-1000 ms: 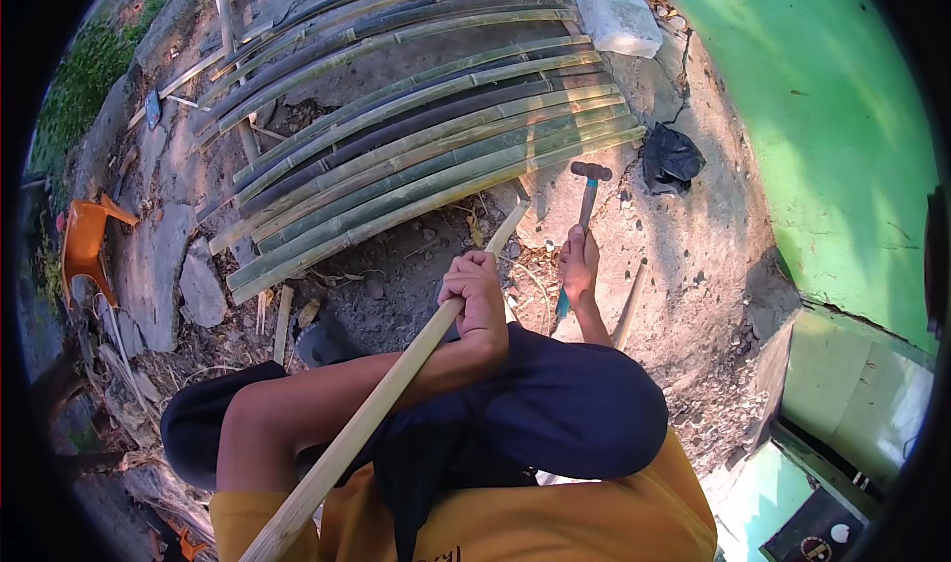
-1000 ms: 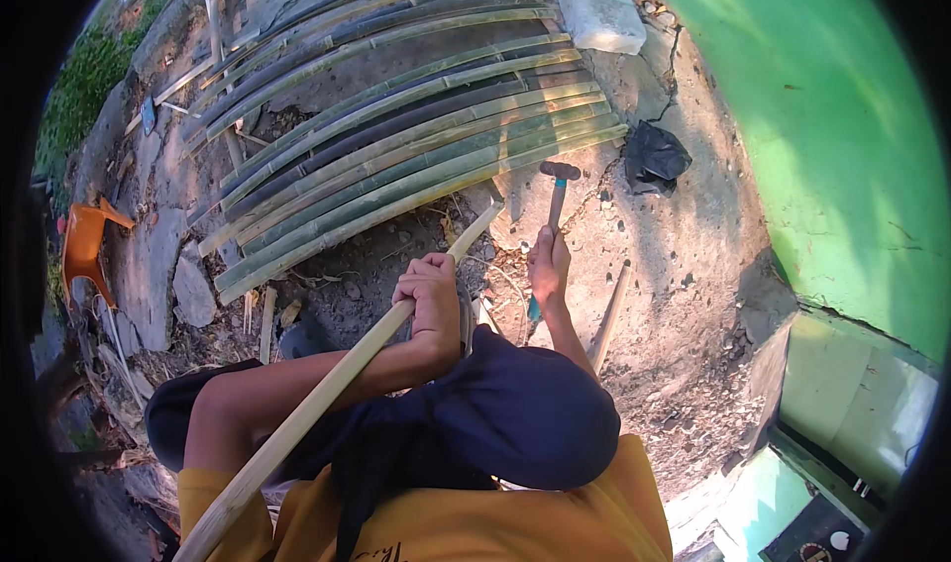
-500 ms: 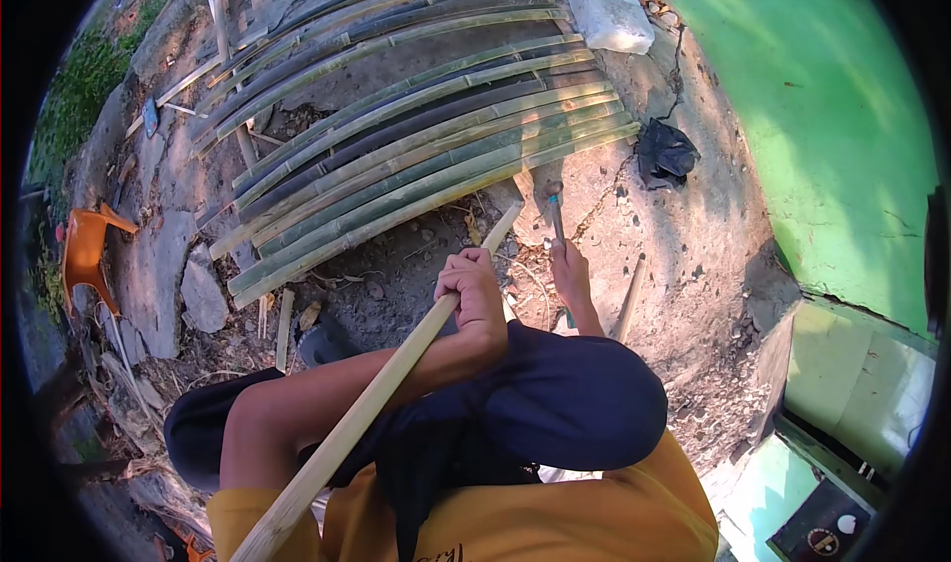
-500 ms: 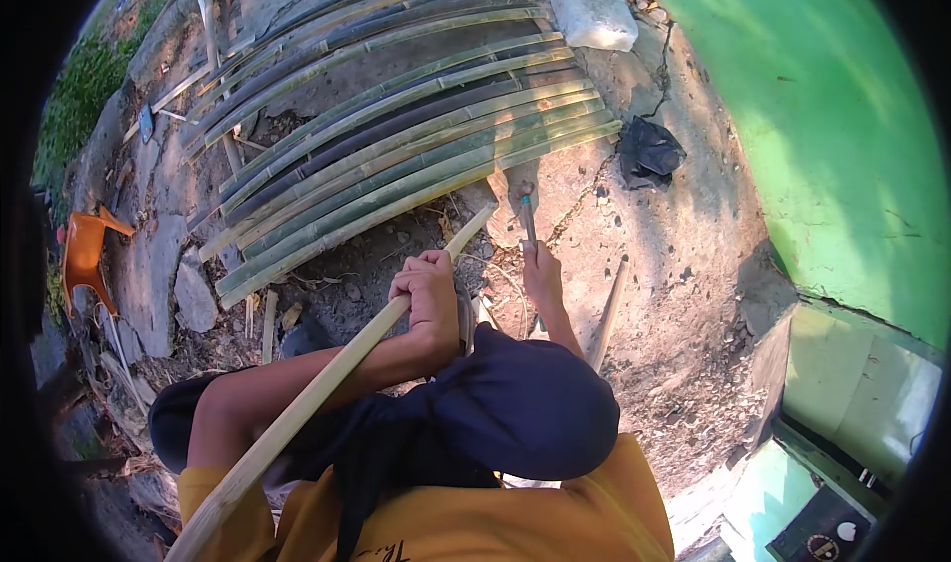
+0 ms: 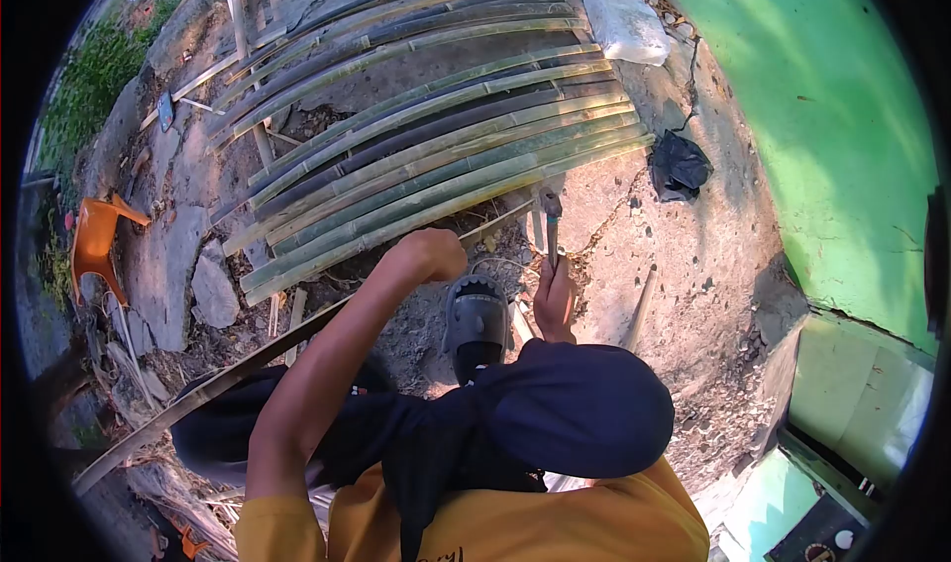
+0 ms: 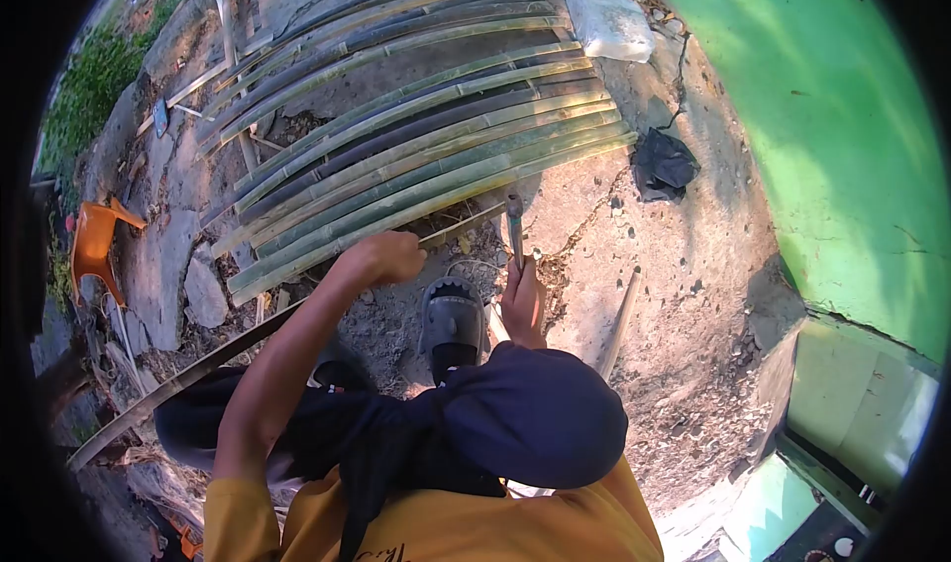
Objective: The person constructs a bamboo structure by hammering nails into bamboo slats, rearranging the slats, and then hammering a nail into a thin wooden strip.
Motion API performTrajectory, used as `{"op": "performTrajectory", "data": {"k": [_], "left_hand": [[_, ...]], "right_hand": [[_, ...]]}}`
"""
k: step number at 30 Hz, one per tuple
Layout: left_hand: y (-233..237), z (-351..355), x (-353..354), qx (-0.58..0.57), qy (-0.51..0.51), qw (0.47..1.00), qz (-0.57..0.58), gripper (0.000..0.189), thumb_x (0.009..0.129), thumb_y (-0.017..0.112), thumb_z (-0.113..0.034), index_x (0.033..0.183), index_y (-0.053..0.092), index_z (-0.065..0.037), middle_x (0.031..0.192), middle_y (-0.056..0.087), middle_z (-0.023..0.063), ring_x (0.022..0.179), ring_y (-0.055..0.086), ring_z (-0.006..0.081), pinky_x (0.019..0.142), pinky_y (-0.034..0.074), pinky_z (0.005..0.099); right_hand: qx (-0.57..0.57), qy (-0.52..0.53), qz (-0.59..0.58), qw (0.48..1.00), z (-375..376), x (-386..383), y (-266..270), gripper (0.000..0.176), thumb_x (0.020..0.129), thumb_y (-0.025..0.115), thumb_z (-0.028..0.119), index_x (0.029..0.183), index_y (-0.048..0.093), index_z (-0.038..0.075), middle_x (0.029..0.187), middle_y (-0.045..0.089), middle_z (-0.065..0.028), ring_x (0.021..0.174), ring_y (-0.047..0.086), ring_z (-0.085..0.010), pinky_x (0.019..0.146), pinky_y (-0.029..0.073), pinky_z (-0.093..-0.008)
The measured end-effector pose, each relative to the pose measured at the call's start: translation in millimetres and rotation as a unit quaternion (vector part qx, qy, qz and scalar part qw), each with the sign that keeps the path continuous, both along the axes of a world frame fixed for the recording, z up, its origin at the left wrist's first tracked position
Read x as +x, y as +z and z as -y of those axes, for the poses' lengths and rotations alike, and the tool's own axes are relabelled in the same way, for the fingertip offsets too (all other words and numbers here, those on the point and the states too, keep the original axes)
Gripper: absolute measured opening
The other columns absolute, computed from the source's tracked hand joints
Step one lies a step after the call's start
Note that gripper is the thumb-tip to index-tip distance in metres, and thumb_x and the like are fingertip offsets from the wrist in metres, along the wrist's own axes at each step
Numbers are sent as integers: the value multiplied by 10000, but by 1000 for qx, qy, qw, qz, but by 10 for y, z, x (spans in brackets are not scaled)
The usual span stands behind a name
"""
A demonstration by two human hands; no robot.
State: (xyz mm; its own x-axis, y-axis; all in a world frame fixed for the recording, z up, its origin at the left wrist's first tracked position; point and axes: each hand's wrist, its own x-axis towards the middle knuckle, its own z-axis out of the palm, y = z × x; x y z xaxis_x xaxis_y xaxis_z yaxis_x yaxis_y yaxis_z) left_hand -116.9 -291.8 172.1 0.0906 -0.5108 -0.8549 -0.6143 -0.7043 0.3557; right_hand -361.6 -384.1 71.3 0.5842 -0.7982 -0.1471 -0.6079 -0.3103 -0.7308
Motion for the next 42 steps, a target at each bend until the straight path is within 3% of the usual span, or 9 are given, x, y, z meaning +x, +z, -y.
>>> {"op": "performTrajectory", "data": {"k": [8, 11, 15, 20, 25, 29, 33, 39, 42], "left_hand": [[243, 205, 130, 5, -21, 1000, -1, 347, 861, 490, -180, 894, 758, 38, 968, 734, 248, 919, 717, 382, 800, 539, 493], [125, 280, 125, 44, -9, 999, -15, 298, 773, 515, -123, 837, 760, 35, 899, 731, 253, 861, 722, 378, 723, 538, 477], [246, 381, 86, 7, -110, 994, 0, 366, 757, 565, -31, 1066, 756, 12, 1133, 716, 224, 1000, 689, 383, 817, 542, 469], [111, 329, -9, 14, -98, 994, 37, 378, 758, 574, -62, 1084, 765, -45, 1180, 710, 197, 1036, 687, 390, 849, 544, 462], [-52, 257, -12, -29, -156, 986, 43, 354, 846, 489, -170, 950, 775, 11, 1065, 730, 234, 1010, 699, 399, 858, 534, 488], [-11, 186, 1, -27, -49, 997, 48, 369, 860, 478, -191, 941, 773, 15, 1048, 729, 241, 998, 702, 396, 858, 532, 487], [224, 246, 70, 5, -100, 995, 11, 371, 861, 479, -195, 942, 774, 14, 1057, 727, 245, 1020, 699, 397, 893, 533, 480], [-211, 215, -101, 42, -21, 996, 78, 321, 787, 637, -105, 1068, 786, -63, 1197, 725, 165, 1099, 703, 351, 890, 562, 434], [86, 220, -231, 26, 28, 993, 113, 323, 826, 641, -118, 1113, 752, -22, 1183, 729, 180, 1099, 710, 324, 900, 568, 418]], "right_hand": [[-87, -9, -99, 991, 322, -86, -484, 201, 1072, 473, 208, 1093, 516, 13, 660, 599, -236, 574, 619, -437, 500, 407, -503], [-92, -13, -20, 995, 246, -57, -45, 223, 1072, 463, 238, 1045, 507, 21, 631, 583, -231, 579, 611, -456, 501, 416, -521], [-65, 39, -97, 992, 223, -183, -533, 256, 1073, 451, 260, 1052, 531, 17, 654, 596, -255, 642, 636, -466, 562, 440, -557], [11, -80, -55, 995, 269, 1, -182, 268, 1077, 429, 253, 1070, 539, 8, 664, 593, -233, 620, 619, -462, 562, 406, -561], [-23, -2, -90, 996, 275, -65, -683, 394, 1087, 398, 350, 1046, 555, -8, 747, 622, -217, 742, 650, -397, 670, 452, -529], [29, -87, -37, 995, 333, -65, -522, 320, 1083, 424, 286, 1008, 556, 4, 642, 547, -126, 579, 565, -317, 570, 435, -436], [4, 47, -63, 997, 390, -142, -817, 330, 1072, 446, 297, 1054, 546, -17, 697, 599, -262, 688, 616, -468, 629, 436, -533], [74, -120, -5, 990, 341, -42, -450, 343, 1063, 463, 324, 1062, 559, -5, 716, 615, -278, 717, 627, -477, 635, 441, -553], [-33, 21, -71, 997, 281, -58, -650, 347, 1071, 445, 314, 974, 550, -2, 663, 599, -175, 610, 620, -355, 586, 434, -486]]}}
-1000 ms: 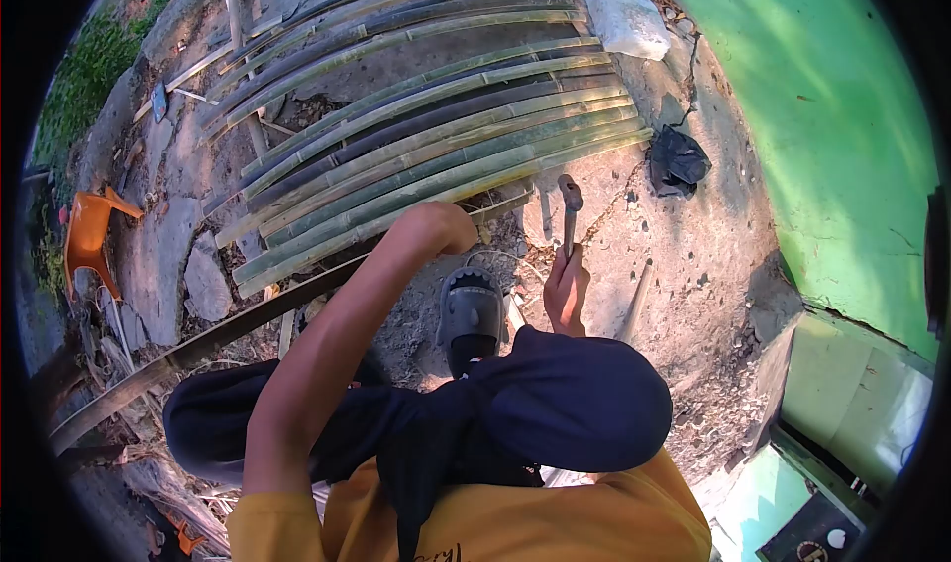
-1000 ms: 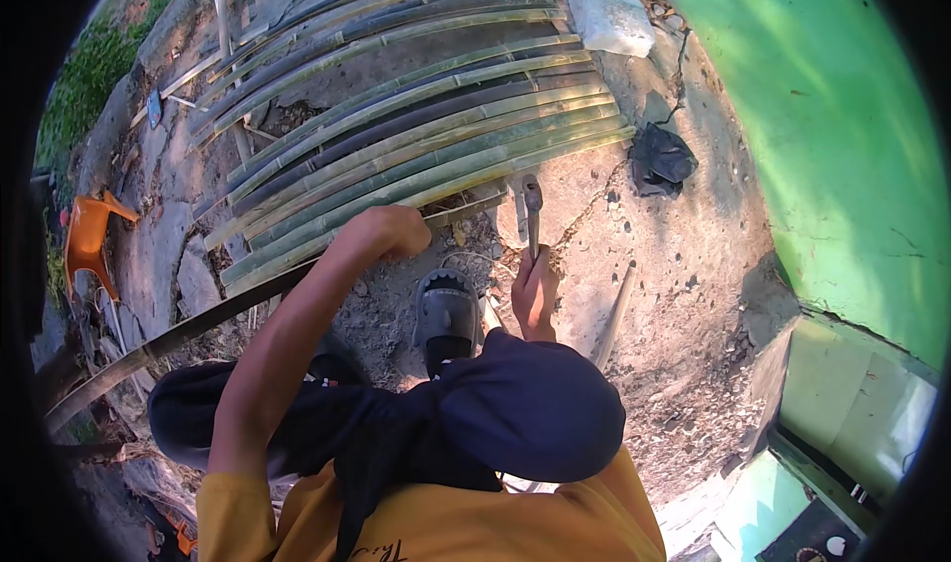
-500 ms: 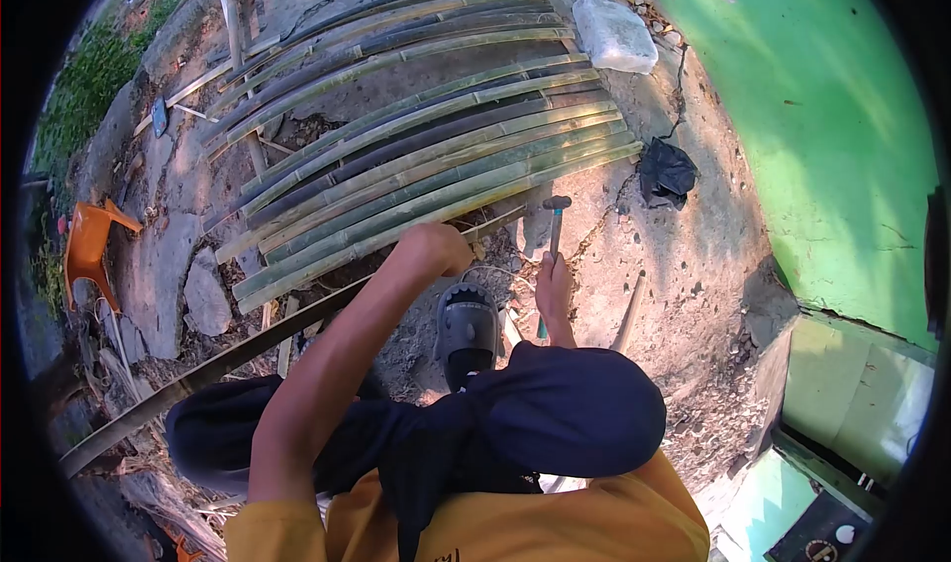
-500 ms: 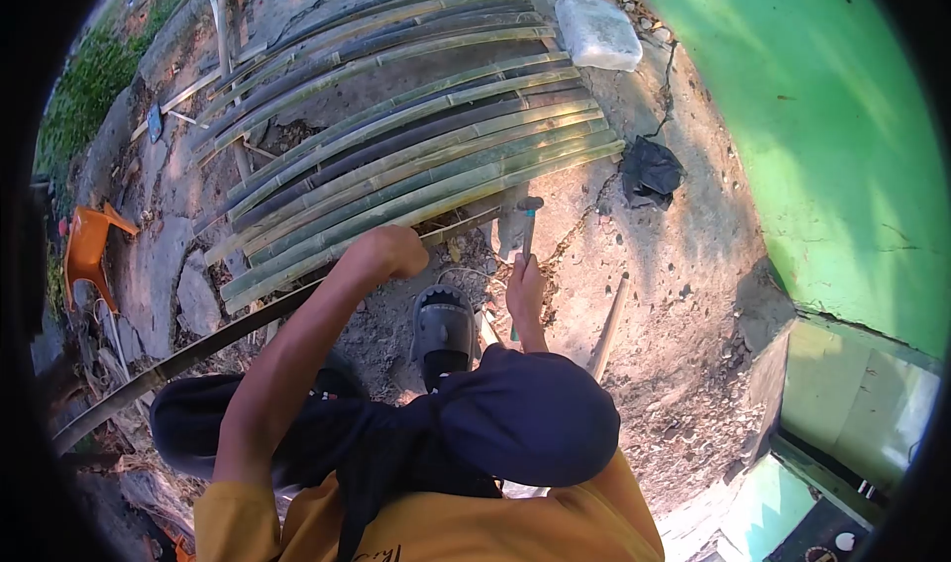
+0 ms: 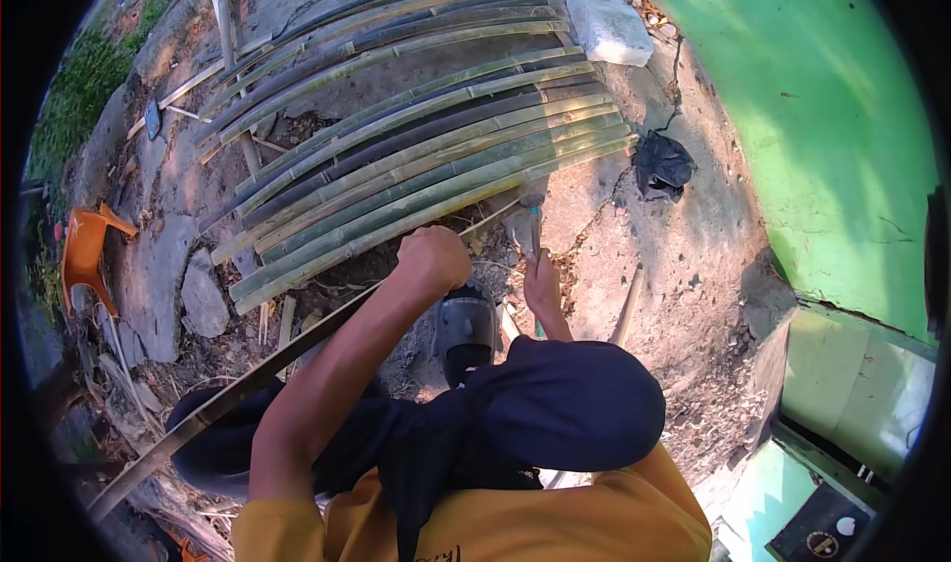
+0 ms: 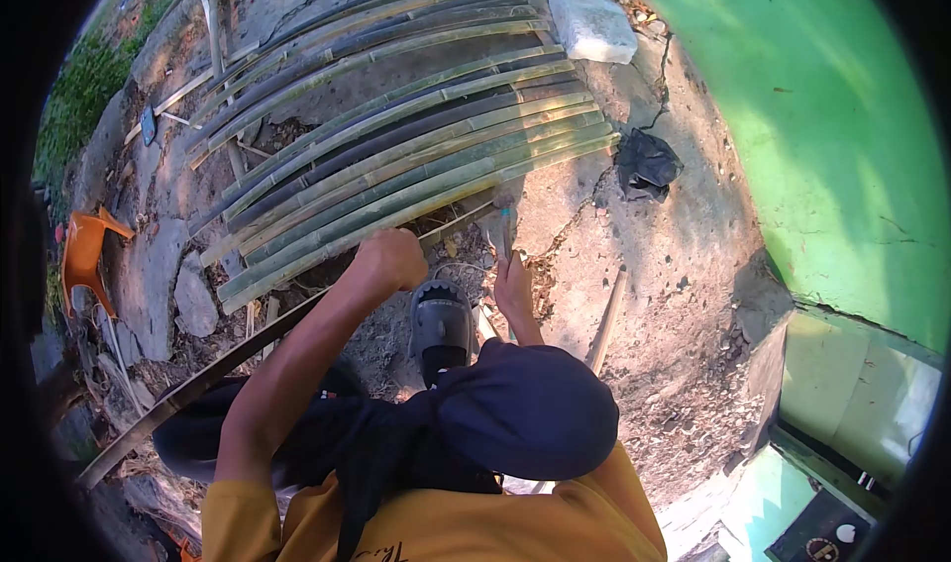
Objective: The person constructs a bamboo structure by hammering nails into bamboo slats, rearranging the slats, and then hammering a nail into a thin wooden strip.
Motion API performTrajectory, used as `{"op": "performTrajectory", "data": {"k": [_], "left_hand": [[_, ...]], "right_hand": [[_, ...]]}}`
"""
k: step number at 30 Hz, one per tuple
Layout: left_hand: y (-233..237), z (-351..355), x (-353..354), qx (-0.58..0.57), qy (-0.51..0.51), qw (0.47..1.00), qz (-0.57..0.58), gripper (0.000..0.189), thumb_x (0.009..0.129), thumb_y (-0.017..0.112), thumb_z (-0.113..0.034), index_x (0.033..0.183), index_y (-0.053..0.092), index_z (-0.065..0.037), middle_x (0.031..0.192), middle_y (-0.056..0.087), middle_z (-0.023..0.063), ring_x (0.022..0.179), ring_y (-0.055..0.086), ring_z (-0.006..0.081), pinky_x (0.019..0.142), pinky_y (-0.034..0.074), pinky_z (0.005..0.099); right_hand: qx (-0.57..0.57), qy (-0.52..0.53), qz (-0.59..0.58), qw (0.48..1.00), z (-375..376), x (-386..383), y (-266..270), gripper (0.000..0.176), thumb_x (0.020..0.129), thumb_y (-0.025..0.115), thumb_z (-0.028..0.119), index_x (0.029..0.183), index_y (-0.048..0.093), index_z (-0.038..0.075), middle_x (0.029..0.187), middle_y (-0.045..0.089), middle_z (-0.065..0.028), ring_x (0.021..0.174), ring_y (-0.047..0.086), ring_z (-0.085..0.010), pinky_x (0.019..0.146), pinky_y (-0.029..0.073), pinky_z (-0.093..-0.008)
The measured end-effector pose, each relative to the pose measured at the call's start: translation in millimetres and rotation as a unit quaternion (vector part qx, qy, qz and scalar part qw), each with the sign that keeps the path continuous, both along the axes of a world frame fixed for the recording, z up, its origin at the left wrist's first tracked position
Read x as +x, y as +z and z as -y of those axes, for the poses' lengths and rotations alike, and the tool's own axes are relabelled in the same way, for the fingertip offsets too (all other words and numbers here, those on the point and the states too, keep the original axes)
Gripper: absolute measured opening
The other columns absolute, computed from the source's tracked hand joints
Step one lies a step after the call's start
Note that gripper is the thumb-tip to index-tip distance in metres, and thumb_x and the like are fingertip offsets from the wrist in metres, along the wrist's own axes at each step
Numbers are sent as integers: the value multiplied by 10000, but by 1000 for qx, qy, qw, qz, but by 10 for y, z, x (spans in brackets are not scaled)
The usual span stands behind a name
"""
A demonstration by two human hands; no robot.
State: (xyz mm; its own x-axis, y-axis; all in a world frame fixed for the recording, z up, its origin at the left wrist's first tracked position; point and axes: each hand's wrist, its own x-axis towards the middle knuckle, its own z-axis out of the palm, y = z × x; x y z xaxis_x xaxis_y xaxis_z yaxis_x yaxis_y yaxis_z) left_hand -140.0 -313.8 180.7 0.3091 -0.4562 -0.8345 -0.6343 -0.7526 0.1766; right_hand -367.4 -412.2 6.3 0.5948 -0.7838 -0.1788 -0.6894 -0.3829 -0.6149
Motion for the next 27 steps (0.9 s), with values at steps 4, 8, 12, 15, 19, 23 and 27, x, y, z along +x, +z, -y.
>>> {"op": "performTrajectory", "data": {"k": [4, 8, 12, 15, 19, 23, 27], "left_hand": [[-90, -128, -224, -66, 58, 995, 43, 416, 796, 706, -167, 1146, 631, 46, 1011, 743, 221, 1017, 728, 375, 842, 596, 439], [-125, -151, -485, -64, 54, 993, 87, 271, 849, 677, -161, 1061, 631, 2, 962, 750, 185, 941, 748, 348, 765, 610, 427], [-176, -171, -603, -92, 60, 983, 149, 120, 929, 587, -139, 998, 609, -44, 915, 749, 170, 855, 760, 319, 694, 615, 408], [-154, -177, -635, -84, 57, 982, 157, 110, 951, 561, -143, 991, 607, -52, 906, 748, 173, 835, 761, 313, 664, 616, 392], [-210, -198, -726, -89, 46, 979, 178, 95, 958, 559, -152, 975, 598, -67, 883, 751, 158, 803, 764, 304, 583, 613, 417], [-242, -190, -776, -84, 48, 973, 209, 83, 963, 559, -154, 979, 590, -78, 864, 754, 133, 763, 766, 284, 521, 599, 456], [-269, -214, -870, -66, 28, 972, 223, 75, 968, 563, -169, 979, 584, -98, 818, 756, 92, 699, 761, 266, 468, 582, 469]], "right_hand": [[24, -124, 45, 991, 85, -20, 54, 338, 1073, 449, 315, 998, 553, 2, 651, 596, -161, 581, 615, -304, 571, 437, -465], [15, -113, 77, 990, 57, 96, 432, 299, 1071, 458, 296, 1010, 532, 13, 680, 599, -226, 620, 610, -432, 572, 416, -528], [-60, -18, 6, 998, -44, 93, 156, 289, 1068, 463, 286, 1005, 529, 12, 677, 594, -249, 632, 591, -476, 578, 406, -553], [-10, -82, 23, 996, 71, 148, 393, 292, 1070, 462, 284, 1001, 523, 7, 664, 584, -248, 632, 592, -479, 581, 402, -559], [-15, -88, 69, 994, 26, 260, 689, 287, 1069, 465, 279, 1003, 523, 6, 667, 587, -250, 642, 601, -479, 586, 409, -564], [-43, -61, -27, 997, 54, -13, 15, 294, 1072, 447, 281, 998, 517, 6, 649, 594, -248, 614, 605, -488, 552, 413, -568], [-30, -102, 23, 994, 133, 168, 614, 290, 1071, 454, 279, 996, 518, 6, 646, 590, -250, 601, 597, -487, 551, 413, -565]]}}
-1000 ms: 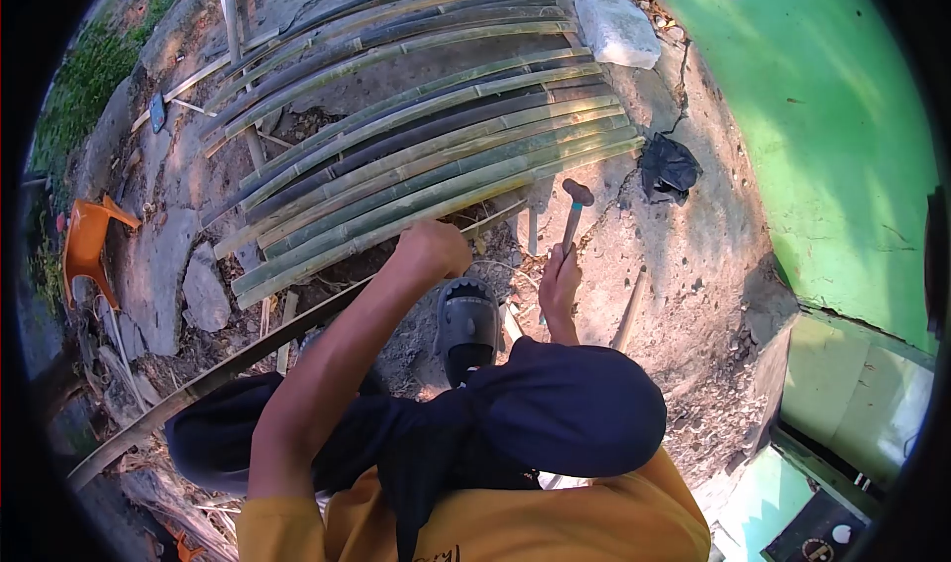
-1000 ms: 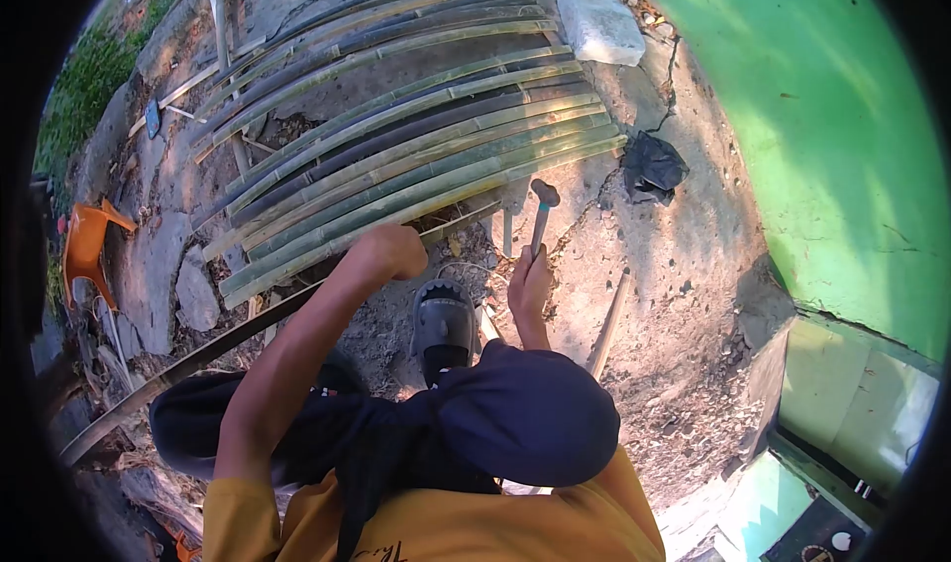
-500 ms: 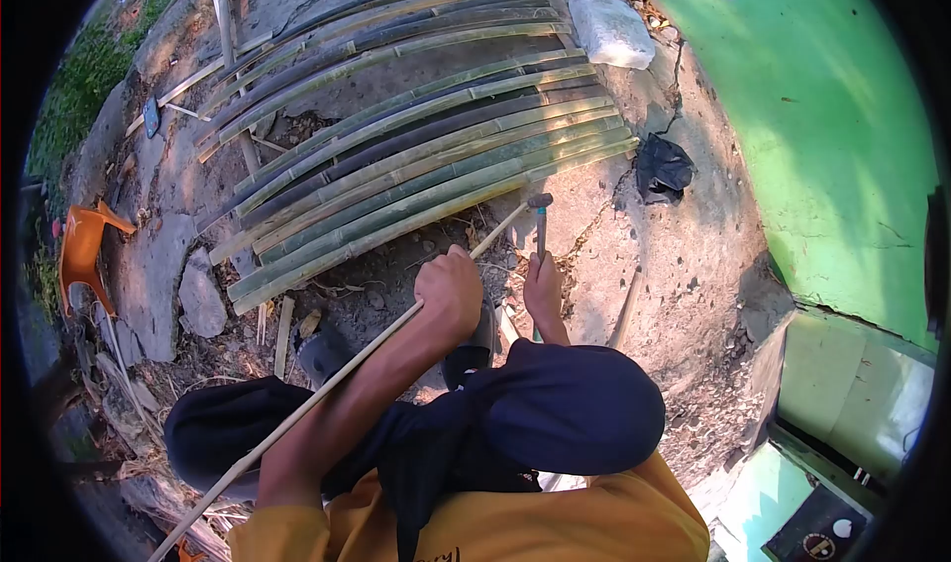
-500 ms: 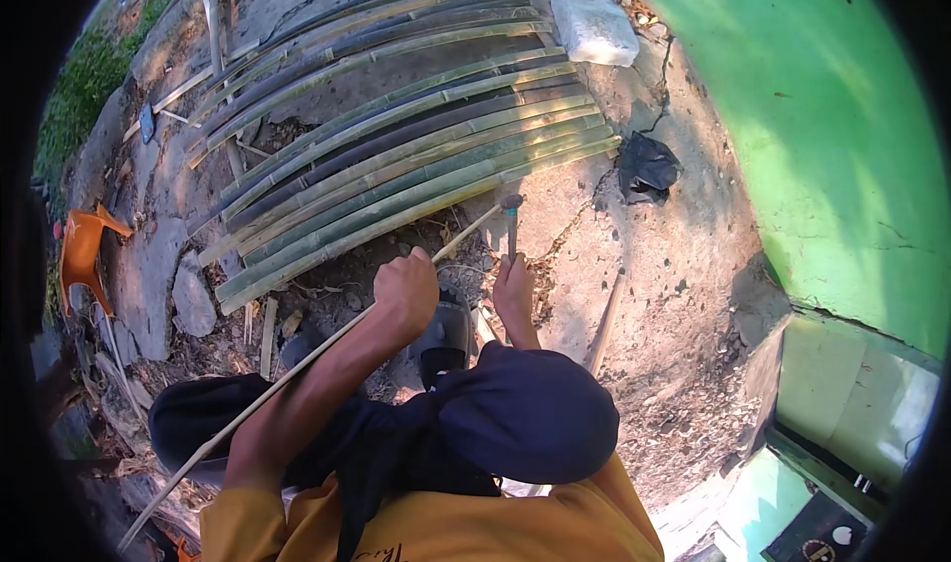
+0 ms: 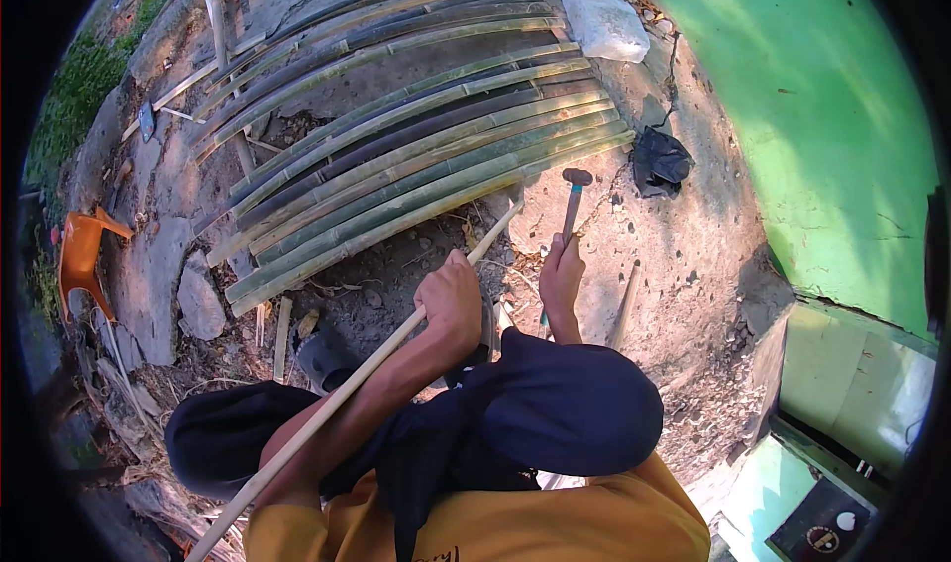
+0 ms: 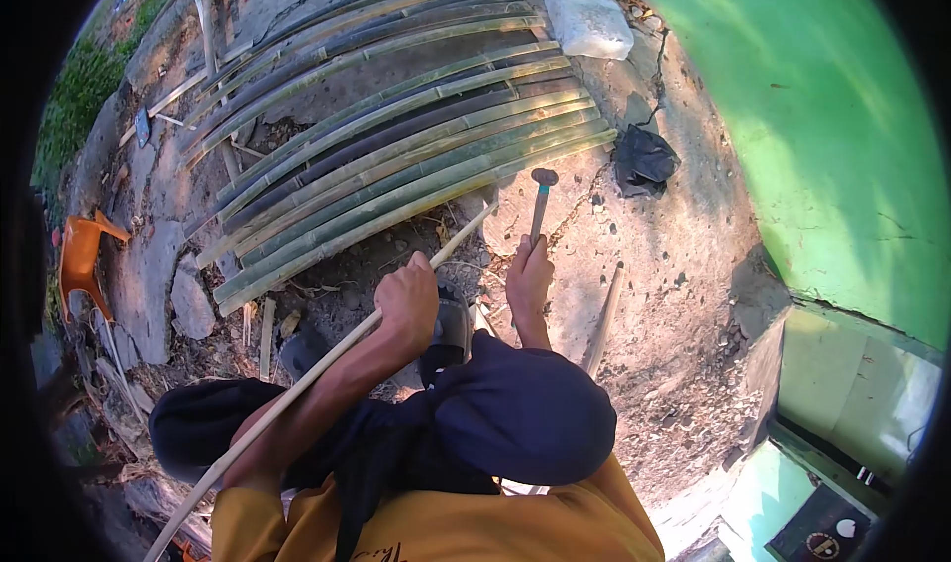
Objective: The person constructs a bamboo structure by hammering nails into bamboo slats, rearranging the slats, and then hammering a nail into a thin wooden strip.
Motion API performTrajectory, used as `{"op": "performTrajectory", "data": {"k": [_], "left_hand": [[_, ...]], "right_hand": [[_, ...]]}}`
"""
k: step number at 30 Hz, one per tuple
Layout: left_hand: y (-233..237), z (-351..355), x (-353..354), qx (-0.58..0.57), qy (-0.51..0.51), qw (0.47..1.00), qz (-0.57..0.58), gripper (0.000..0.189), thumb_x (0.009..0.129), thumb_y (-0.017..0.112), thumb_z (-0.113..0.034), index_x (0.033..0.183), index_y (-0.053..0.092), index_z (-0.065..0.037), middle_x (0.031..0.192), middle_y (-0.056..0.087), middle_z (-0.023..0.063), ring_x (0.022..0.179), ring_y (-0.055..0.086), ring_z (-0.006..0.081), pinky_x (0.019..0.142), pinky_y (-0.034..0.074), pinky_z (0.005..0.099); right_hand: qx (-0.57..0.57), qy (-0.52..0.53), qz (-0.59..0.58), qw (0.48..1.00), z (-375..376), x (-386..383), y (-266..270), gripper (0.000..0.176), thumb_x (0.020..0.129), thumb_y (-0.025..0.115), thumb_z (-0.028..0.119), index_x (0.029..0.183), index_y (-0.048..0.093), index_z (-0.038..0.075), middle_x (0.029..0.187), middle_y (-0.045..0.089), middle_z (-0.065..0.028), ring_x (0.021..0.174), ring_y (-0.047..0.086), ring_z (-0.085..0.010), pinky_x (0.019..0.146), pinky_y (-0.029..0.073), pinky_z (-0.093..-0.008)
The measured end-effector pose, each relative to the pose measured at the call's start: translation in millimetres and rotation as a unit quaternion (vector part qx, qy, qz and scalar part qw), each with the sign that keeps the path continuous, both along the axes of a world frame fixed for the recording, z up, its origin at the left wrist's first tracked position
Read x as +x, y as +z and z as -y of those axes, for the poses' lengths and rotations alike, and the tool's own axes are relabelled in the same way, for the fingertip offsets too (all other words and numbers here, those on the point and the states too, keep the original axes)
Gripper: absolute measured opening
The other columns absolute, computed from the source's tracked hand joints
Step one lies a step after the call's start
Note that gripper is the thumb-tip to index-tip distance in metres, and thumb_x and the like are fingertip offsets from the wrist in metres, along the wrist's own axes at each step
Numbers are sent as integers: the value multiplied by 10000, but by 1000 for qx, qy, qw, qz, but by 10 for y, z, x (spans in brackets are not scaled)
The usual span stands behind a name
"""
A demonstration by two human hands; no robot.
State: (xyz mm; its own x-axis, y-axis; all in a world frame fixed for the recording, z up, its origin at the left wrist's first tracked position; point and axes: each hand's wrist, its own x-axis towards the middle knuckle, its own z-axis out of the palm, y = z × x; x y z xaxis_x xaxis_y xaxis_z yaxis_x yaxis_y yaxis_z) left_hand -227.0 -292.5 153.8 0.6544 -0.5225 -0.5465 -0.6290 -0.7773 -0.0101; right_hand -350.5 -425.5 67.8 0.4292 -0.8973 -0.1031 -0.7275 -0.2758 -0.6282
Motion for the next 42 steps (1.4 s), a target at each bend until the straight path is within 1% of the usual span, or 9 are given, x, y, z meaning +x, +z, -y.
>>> {"op": "performTrajectory", "data": {"k": [5, 12, 16, 22, 32, 34, 36, 40, 42], "left_hand": [[-17, 4, -22, 0, -5, 1000, 31, 70, 968, 567, -174, 967, 576, -104, 779, 750, 62, 663, 755, 253, 451, 571, 468], [-131, -94, -28, -2, -22, 999, 32, 68, 959, 575, -173, 963, 573, -105, 776, 749, 55, 666, 755, 241, 450, 569, 464], [-57, -45, 30, -3, -16, 1000, 26, 62, 960, 571, -171, 967, 570, -109, 774, 748, 57, 672, 756, 237, 452, 569, 453], [-73, -54, 23, 2, -11, 1000, 9, 72, 961, 569, -179, 962, 567, -108, 791, 754, 75, 680, 759, 253, 460, 572, 468], [2, -62, 138, -13, 0, 999, -33, 109, 965, 552, -166, 996, 601, -73, 865, 762, 136, 759, 766, 311, 530, 597, 489], [38, -30, 211, -13, 22, 997, -70, 144, 958, 558, -170, 1021, 618, -55, 920, 758, 169, 838, 765, 324, 621, 617, 464], [14, -65, 290, -20, 16, 996, -89, 194, 950, 571, -188, 1042, 634, -30, 962, 751, 197, 897, 756, 340, 696, 613, 461], [-32, -162, 593, -25, -22, 980, -194, 369, 949, 581, -270, 1128, 664, 41, 1086, 723, 259, 1023, 719, 392, 871, 580, 483], [-14, -131, 724, -19, -7, 973, -232, 388, 946, 569, -274, 1122, 688, 51, 1128, 710, 265, 1075, 698, 392, 926, 557, 468]], "right_hand": [[17, 65, -58, 996, -69, -159, -529, 295, 1065, 468, 260, 969, 547, -7, 713, 609, -273, 680, 625, -475, 610, 427, -562], [-21, 8, 65, 998, -182, -14, -141, 316, 1067, 463, 277, 978, 540, -16, 677, 585, -252, 629, 593, -463, 599, 414, -549], [80, 38, -43, 995, -303, -246, -533, 323, 1070, 463, 279, 955, 550, -11, 696, 586, -225, 646, 607, -419, 603, 420, -516], [59, -16, 31, 998, -233, -39, -61, 328, 1071, 459, 289, 972, 561, -6, 723, 596, -235, 658, 616, -426, 600, 418, -515], [75, -16, 59, 995, -200, -208, -345, 343, 1070, 450, 300, 1023, 552, -24, 732, 613, -258, 666, 615, -463, 622, 423, -565], [40, 62, 13, 997, -231, -267, -718, 334, 1065, 461, 283, 978, 553, -27, 697, 579, -228, 642, 604, -408, 606, 430, -487], [233, -32, 81, 969, -123, -372, -946, 318, 1072, 474, 305, 986, 539, 5, 626, 519, -73, 506, 521, -184, 510, 424, -408], [246, -115, 65, 960, -54, -443, -772, 331, 1067, 485, 317, 948, 544, 14, 631, 529, -68, 517, 535, -176, 509, 418, -401], [78, -44, 42, 995, -37, -430, -694, 337, 1063, 495, 316, 925, 557, 15, 621, 522, -70, 522, 534, -178, 517, 421, -416]]}}
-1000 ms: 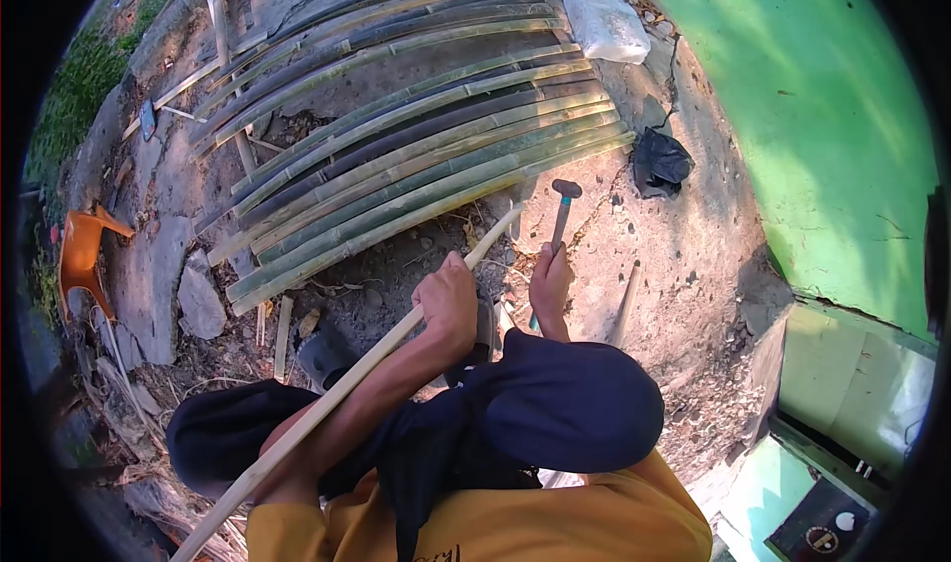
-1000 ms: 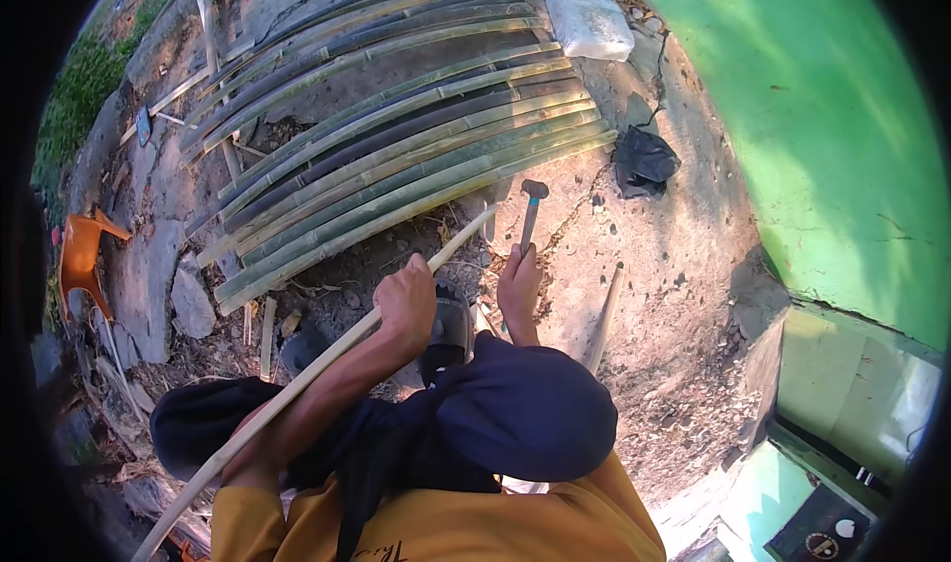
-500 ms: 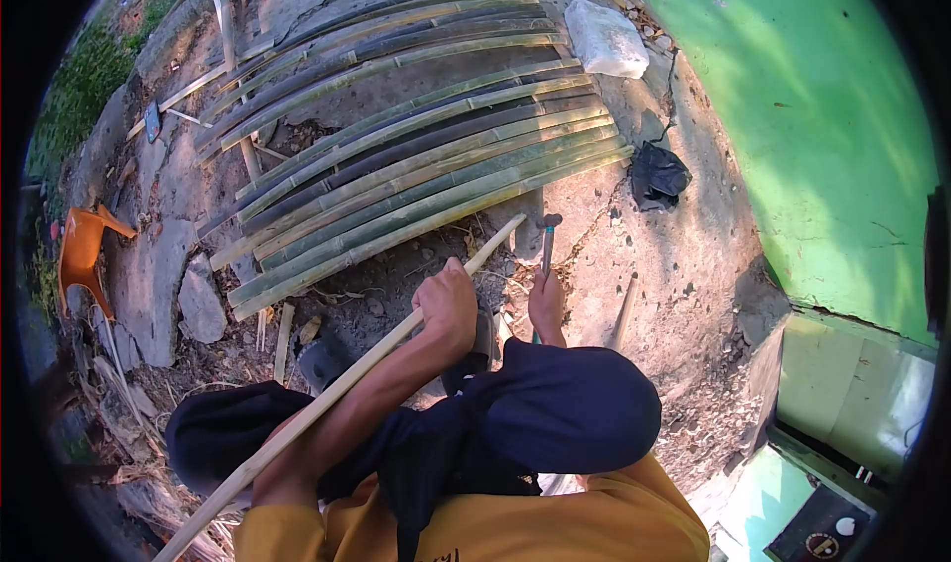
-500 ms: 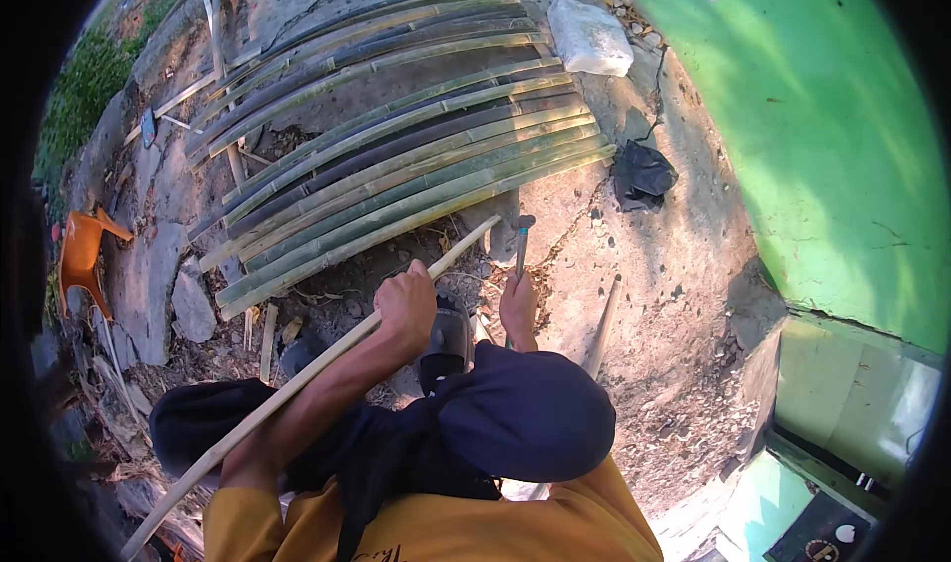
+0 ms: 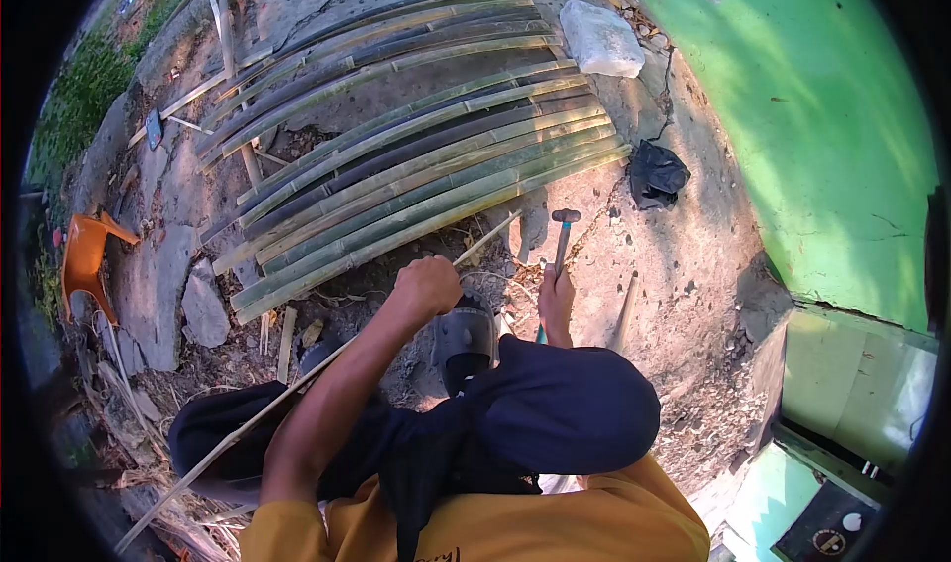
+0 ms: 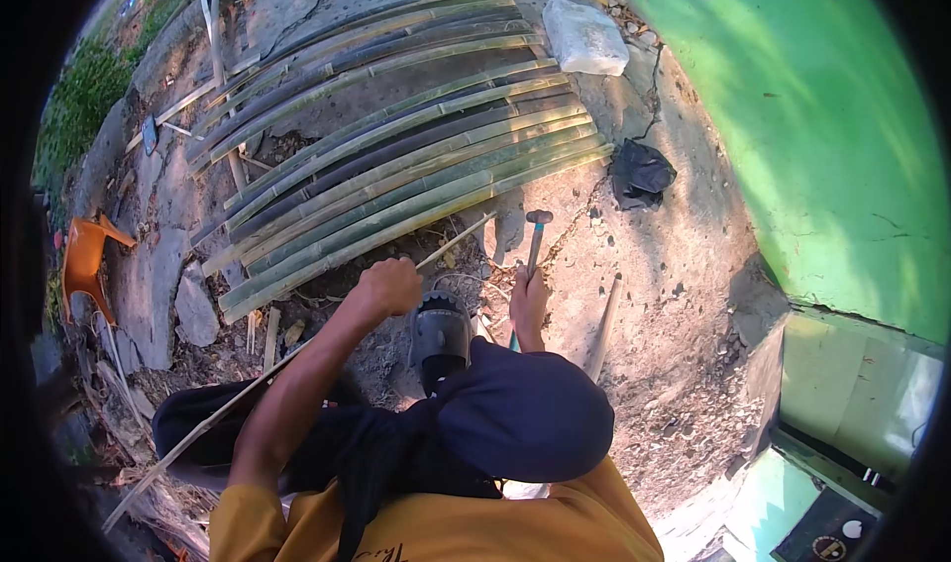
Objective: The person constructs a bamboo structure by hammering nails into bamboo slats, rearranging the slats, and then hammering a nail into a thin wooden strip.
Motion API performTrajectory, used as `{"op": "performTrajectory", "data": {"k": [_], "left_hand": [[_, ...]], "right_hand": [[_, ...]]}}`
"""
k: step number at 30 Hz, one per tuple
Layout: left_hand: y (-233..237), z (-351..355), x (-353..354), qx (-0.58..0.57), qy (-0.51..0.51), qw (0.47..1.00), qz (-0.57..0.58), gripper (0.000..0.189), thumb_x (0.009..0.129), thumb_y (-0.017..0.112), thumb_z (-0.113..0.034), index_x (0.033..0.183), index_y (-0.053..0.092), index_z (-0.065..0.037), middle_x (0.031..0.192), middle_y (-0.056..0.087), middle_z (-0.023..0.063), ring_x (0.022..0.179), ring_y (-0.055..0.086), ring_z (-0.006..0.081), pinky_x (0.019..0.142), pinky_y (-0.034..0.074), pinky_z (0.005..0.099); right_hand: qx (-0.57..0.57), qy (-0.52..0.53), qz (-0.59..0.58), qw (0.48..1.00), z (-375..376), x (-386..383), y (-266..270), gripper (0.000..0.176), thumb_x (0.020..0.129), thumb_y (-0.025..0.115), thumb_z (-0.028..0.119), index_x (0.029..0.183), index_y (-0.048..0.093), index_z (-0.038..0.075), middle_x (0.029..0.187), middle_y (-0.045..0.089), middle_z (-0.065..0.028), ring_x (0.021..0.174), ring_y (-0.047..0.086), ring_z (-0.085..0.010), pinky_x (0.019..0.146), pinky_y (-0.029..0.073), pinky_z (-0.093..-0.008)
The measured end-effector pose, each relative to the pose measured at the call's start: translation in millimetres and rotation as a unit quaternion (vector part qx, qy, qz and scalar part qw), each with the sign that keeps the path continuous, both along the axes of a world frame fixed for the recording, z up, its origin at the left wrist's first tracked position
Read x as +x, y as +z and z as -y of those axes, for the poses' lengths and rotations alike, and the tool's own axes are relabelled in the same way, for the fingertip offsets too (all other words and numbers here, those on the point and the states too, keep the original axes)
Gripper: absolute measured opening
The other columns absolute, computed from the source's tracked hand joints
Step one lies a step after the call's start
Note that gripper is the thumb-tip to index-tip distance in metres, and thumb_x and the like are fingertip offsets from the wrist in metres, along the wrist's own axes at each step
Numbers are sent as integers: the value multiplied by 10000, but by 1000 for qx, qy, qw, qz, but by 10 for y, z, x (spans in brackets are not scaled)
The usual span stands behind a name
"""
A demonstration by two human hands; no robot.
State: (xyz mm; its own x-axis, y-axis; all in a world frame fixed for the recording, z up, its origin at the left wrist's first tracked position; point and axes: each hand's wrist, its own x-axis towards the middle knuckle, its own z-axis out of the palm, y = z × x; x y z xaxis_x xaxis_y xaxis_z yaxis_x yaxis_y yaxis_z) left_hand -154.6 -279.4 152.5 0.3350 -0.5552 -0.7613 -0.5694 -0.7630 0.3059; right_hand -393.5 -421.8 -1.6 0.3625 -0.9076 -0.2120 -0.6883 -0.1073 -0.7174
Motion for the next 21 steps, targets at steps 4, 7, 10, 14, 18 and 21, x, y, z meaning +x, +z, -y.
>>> {"op": "performTrajectory", "data": {"k": [4, 7, 10, 14, 18, 21], "left_hand": [[22, -12, 152, -8, 10, 998, -69, 444, 973, 517, -323, 1081, 732, 50, 1210, 671, 284, 1134, 665, 398, 960, 540, 472], [186, -40, 225, 2, 56, 991, -119, 481, 991, 483, -346, 1079, 721, 62, 1157, 684, 296, 1052, 692, 411, 921, 551, 480], [57, -95, 273, 40, 19, 989, -141, 528, 1050, 421, -394, 1138, 636, 80, 1035, 716, 231, 841, 721, 325, 675, 576, 455], [105, -140, 295, 87, 44, 981, -169, 528, 1047, 426, -404, 1169, 630, 67, 1036, 713, 238, 830, 721, 325, 677, 560, 458], [194, -340, 251, 49, 63, 985, -155, 529, 1040, 444, -431, 1171, 629, 47, 1048, 709, 247, 923, 700, 379, 781, 530, 478], [390, -503, 175, 9, 41, 989, -141, 516, 1039, 447, -444, 1133, 627, 30, 1040, 699, 261, 986, 673, 418, 835, 506, 491]], "right_hand": [[-52, 52, -54, 996, 52, 51, 201, 346, 1053, 507, 329, 989, 599, 1, 688, 624, -201, 631, 642, -393, 599, 448, -510], [-20, 52, -89, 994, 14, 78, 187, 347, 1037, 510, 357, 1075, 599, 24, 800, 661, -246, 777, 663, -455, 702, 479, -554], [-40, 59, -119, 990, -8, 37, 126, 350, 1017, 547, 362, 1124, 607, 34, 886, 688, -230, 836, 674, -438, 750, 501, -537], [-104, 79, -113, 985, 1, -38, 56, 296, 960, 628, 268, 1167, 608, 57, 1090, 647, -202, 1028, 639, -395, 838, 497, -499], [-215, 73, -50, 973, 99, 157, 334, 312, 914, 663, 152, 1213, 623, 71, 1136, 594, -174, 1096, 593, -382, 905, 487, -484], [-142, 147, 71, 976, 261, 446, 784, 327, 918, 651, 68, 1245, 646, 69, 1208, 606, -159, 1152, 595, -360, 968, 491, -441]]}}
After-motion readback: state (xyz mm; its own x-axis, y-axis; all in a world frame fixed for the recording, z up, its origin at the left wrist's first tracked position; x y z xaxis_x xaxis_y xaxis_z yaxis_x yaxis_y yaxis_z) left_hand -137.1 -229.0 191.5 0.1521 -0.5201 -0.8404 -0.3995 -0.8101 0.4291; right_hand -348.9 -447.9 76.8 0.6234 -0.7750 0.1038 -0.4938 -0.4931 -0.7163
